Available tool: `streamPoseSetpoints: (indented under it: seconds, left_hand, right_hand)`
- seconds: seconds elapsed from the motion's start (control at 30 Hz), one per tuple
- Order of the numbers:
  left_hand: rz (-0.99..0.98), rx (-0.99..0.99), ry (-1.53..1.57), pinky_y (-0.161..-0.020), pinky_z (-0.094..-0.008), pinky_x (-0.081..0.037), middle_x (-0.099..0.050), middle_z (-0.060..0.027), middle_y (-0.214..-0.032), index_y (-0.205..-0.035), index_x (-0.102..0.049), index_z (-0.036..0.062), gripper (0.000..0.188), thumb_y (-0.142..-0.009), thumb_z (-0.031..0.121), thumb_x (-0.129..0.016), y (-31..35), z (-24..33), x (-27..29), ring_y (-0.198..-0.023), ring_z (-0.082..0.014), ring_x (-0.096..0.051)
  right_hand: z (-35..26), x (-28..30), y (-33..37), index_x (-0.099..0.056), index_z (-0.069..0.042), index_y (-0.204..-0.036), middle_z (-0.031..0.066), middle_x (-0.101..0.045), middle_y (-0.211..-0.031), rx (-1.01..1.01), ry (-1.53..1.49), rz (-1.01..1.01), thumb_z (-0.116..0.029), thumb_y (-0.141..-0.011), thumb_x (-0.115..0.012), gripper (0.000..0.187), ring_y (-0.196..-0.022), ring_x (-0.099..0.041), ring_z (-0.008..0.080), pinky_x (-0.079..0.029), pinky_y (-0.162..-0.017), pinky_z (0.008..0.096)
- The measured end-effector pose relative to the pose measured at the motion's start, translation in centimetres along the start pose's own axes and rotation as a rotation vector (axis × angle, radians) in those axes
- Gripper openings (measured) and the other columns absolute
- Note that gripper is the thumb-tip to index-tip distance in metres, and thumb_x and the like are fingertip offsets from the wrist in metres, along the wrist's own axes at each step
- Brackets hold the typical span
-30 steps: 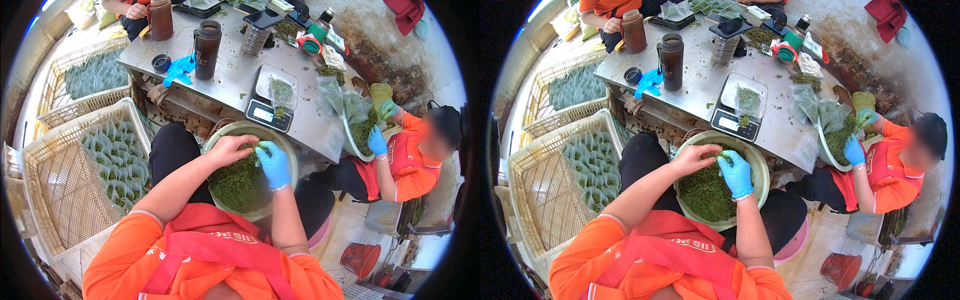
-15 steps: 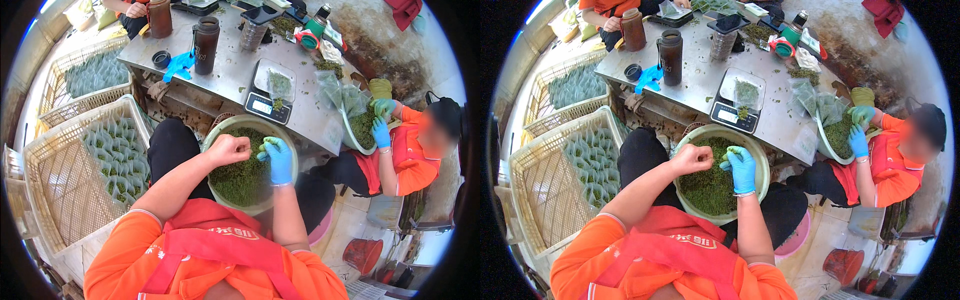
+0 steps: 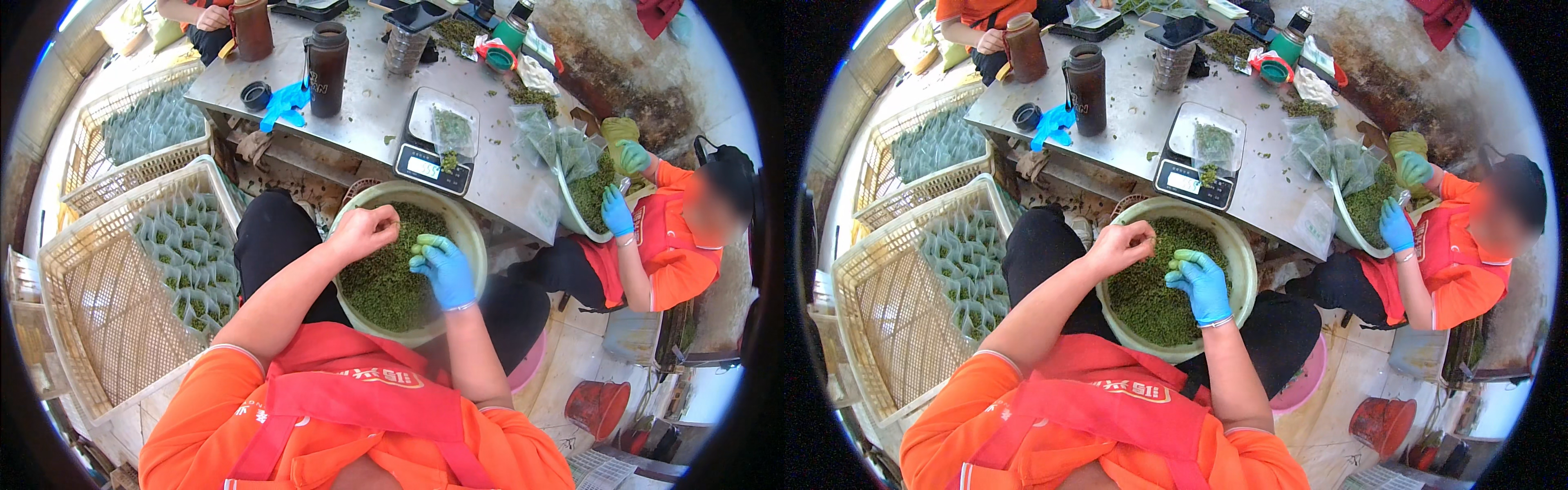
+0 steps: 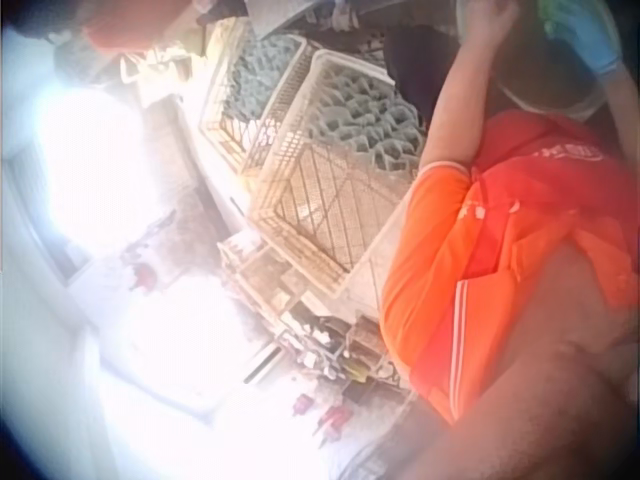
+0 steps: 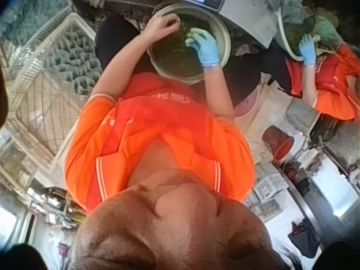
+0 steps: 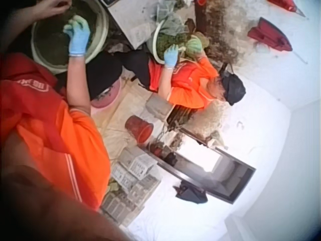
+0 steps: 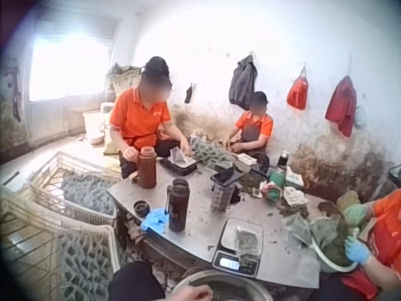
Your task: The person scoops green tea leaves from a large bowl into small plastic bags, weighs each bag on a digital scale, and places the filled bags into a crate. The person wears blue gloves and an orange apron while working at a metal table.
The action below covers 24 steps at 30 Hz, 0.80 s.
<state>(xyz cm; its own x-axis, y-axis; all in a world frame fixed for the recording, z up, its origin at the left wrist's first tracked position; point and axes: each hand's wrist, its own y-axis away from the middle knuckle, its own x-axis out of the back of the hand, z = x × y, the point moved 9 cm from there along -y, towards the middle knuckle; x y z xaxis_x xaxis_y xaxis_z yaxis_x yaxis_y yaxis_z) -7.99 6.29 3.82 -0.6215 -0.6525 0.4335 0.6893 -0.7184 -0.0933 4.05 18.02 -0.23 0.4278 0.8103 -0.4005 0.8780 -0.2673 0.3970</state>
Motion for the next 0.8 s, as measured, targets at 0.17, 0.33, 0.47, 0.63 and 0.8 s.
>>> streamPoseSetpoints:
  seconds: [0.17,0.33,0.47,0.63,0.8]
  left_hand:
    - [-0.091,-0.102,-0.256,-0.054,-0.0365,-0.047,-0.059,-0.0085,-0.059,-0.077,-0.06,0.0082,0.025,-0.083,0.032,-0.06,0.1,1.4,-0.3,-0.055,-0.0265,-0.06]
    - [-0.037,-0.194,-0.367,-0.051,-0.0366,-0.046,-0.058,-0.0079,-0.056,-0.077,-0.06,0.0089,0.026,-0.083,0.034,-0.061,-0.3,2.4,-0.1,-0.053,-0.0274,-0.059]
    - [0.057,-0.148,-0.298,-0.052,-0.0345,-0.047,-0.06,-0.008,-0.062,-0.083,-0.061,0.0094,0.021,-0.082,0.03,-0.063,-0.5,2.0,0.8,-0.055,-0.0249,-0.06]
    - [0.132,-0.119,-0.084,-0.057,-0.0322,-0.049,-0.065,-0.008,-0.083,-0.106,-0.059,0.0119,0.03,-0.079,0.02,-0.066,-0.6,3.0,1.4,-0.06,-0.0191,-0.061]
    - [-0.102,-0.085,-0.052,-0.061,-0.031,-0.05,-0.067,-0.0067,-0.087,-0.115,-0.056,0.0128,0.038,-0.079,0.017,-0.064,-0.4,2.2,-1.3,-0.064,-0.0181,-0.063]
  right_hand:
    - [-7.0,-1.1,-0.7,-0.058,0.0,-0.112,0.008,-0.062,-0.096,0.42,0.836,0.287,-0.014,-0.082,-0.067,0.034,-0.086,-0.059,0.0132,-0.048,-0.078,0.0257]
    - [-9.5,0.9,-9.0,-0.054,0.0,-0.098,0.0106,-0.063,-0.073,0.26,0.355,0.32,-0.036,-0.087,-0.059,0.038,-0.051,-0.061,0.0155,-0.048,-0.044,0.0254]
    - [-8.5,1.1,-10.6,-0.054,-0.001,-0.097,0.0124,-0.064,-0.077,0.197,0.199,0.289,-0.026,-0.089,-0.056,0.027,-0.056,-0.064,0.0189,-0.051,-0.046,0.0263]
    - [-4.9,-0.2,-5.9,-0.055,0.0,-0.098,0.0106,-0.064,-0.078,0.187,0.25,0.179,-0.01,-0.087,-0.056,0.014,-0.056,-0.063,0.0169,-0.05,-0.047,0.0257]
    - [-3.0,-2.2,-3.6,-0.059,-0.001,-0.093,0.006,-0.062,-0.069,0.125,0.451,0.018,-0.008,-0.084,-0.062,0.012,-0.051,-0.058,0.012,-0.047,-0.047,0.022]
